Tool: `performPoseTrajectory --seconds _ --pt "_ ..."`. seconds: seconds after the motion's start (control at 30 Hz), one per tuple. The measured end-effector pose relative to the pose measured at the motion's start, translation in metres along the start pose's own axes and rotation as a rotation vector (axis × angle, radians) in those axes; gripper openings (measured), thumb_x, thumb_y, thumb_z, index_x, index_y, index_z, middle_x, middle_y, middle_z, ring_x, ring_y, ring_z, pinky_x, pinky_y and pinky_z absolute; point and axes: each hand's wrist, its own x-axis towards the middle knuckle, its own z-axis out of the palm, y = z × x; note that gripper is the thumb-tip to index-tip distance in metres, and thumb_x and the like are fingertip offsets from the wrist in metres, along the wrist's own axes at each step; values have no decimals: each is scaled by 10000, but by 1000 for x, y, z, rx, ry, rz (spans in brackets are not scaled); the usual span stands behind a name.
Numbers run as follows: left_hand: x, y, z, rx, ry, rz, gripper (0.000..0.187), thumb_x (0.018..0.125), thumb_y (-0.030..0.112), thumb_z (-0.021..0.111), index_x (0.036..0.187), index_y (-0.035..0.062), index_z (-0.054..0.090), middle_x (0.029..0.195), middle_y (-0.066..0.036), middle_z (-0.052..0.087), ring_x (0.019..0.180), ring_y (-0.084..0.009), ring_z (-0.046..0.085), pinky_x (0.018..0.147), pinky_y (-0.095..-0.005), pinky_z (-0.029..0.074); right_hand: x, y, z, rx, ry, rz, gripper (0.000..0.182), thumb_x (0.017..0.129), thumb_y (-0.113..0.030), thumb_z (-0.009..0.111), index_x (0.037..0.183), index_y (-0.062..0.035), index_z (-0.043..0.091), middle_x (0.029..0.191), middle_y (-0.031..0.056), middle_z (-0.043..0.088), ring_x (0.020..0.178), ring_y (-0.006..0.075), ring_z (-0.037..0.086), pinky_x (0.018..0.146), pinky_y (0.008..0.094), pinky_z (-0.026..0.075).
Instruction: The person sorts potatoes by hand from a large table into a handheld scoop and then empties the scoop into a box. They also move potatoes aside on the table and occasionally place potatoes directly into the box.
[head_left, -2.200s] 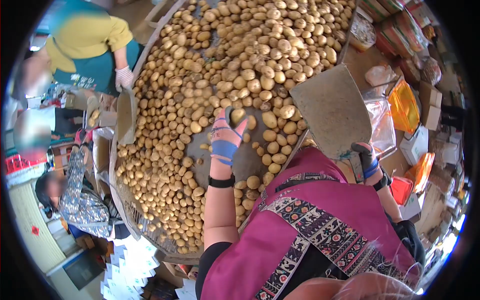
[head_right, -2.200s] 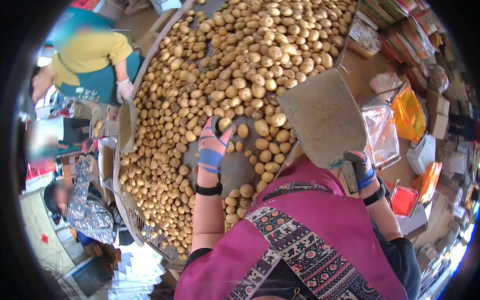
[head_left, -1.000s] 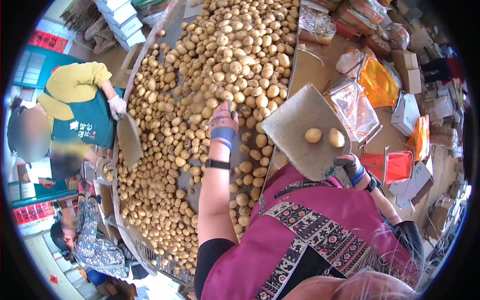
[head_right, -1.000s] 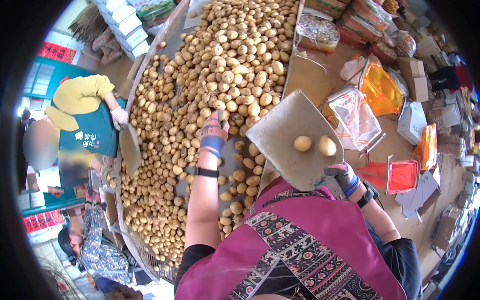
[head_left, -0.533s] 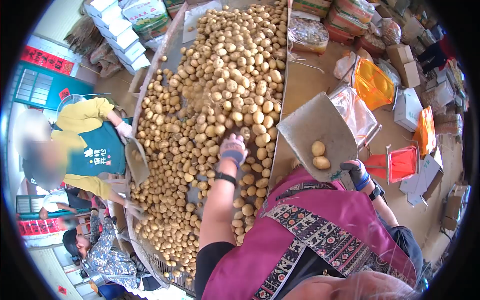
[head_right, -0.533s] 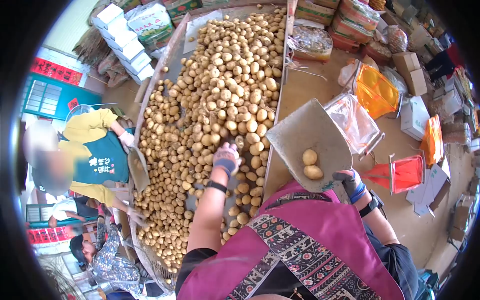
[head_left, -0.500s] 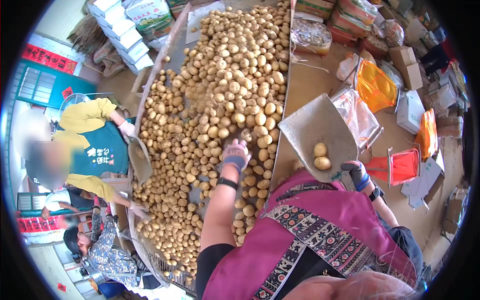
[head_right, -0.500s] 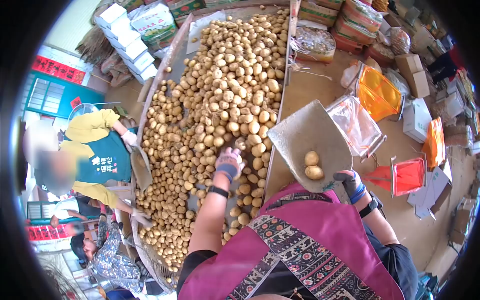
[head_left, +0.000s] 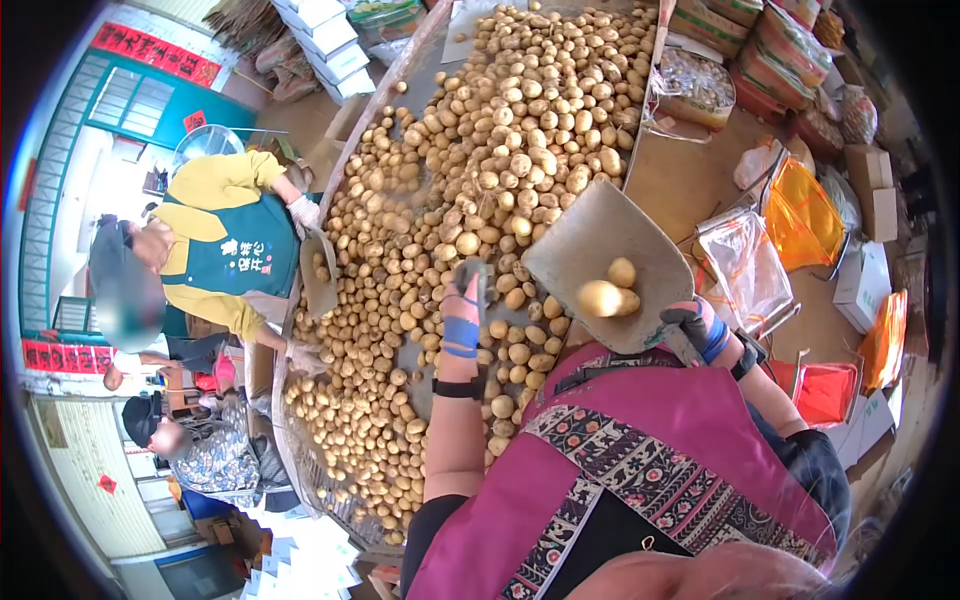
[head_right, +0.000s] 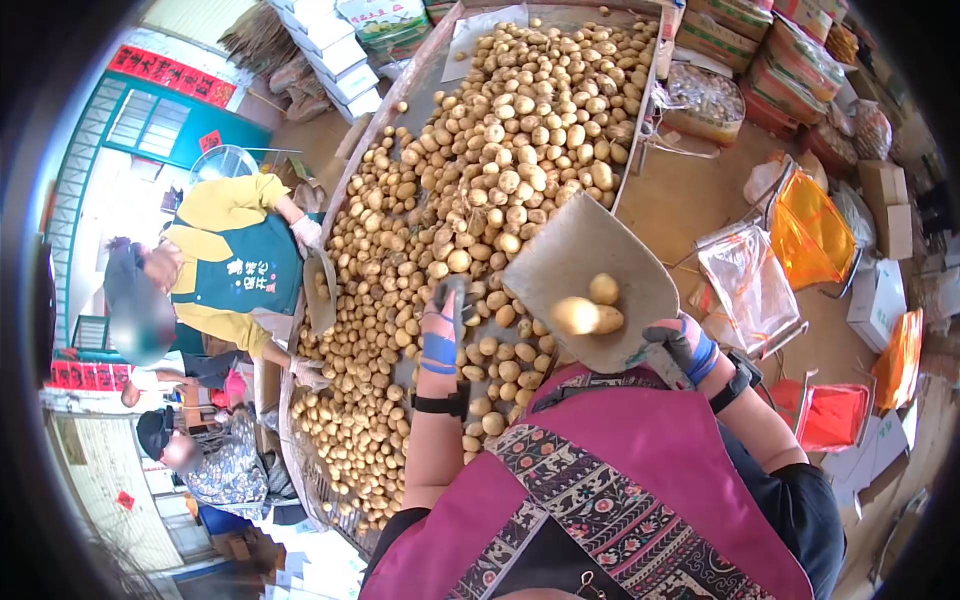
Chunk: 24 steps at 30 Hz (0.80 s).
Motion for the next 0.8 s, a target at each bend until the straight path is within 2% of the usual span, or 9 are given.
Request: performPoseTrajectory --seconds 0.07,0.1,0.13,0.2,0.33,0.47,0.6,0.73,0.8 --pt "21 -24 -28 557 169 337 479 877 259 659 1260 12 511 1131 -130 624 914 -229 634 792 -345 524 10 11 -16 -70 -25 -35 82 813 -46 628 874 -32 682 834 92 692 814 202 673 734 311 526" --pt "30 -45 -34 62 106 263 489 855 263 676 1248 17 522 1119 -175 634 934 -287 641 815 -374 520 13 16 -19 -64 -41 -72 82 821 -52 628 878 -27 683 840 82 692 814 188 668 741 310 525" --pt "25 -44 -33 70 106 261 489 855 263 676 1248 17 522 1119 -175 634 934 -287 641 815 -374 520 14 19 -19 -53 -57 -103 83 829 -58 628 881 -23 683 846 73 692 815 174 663 749 309 524" --pt "7 -25 -30 875 142 296 513 822 284 696 1239 33 535 1111 -209 632 971 -332 632 844 -394 506 14 -7 -4 96 -77 32 140 819 -59 624 936 4 668 899 81 682 852 175 651 785 306 515" --pt "31 -7 -13 1107 39 384 475 820 284 684 1221 66 553 1169 -180 611 1083 -345 583 915 -397 477 29 7 7 512 -43 220 227 810 -65 625 1012 38 640 977 95 665 912 183 635 828 311 511" --pt "102 -12 -1 1410 -34 501 572 831 296 633 1332 85 456 1345 -158 489 1240 -317 464 1027 -387 394 45 -6 20 295 -112 253 365 789 -58 606 1139 45 580 1088 122 635 991 211 616 871 334 509" --pt "140 -32 4 1653 -49 203 703 826 285 626 1438 114 326 1482 -125 336 1361 -284 327 1070 -382 355 50 -35 43 417 -22 393 451 766 -43 597 1206 44 544 1115 128 625 1034 225 605 915 348 496" --pt "139 -20 -14 1566 -177 37 794 797 416 674 1446 129 317 1471 -125 353 1313 -304 404 1072 -389 363 54 -9 39 496 62 341 467 771 -30 594 1226 51 523 1117 144 622 1029 243 612 917 365 504" --pt "125 -23 -20 1621 -217 -10 799 786 444 684 1434 129 337 1452 -130 379 1308 -311 405 1070 -385 367 52 15 23 176 3 361 465 780 -28 606 1228 59 516 1106 152 627 1000 248 625 891 365 518"
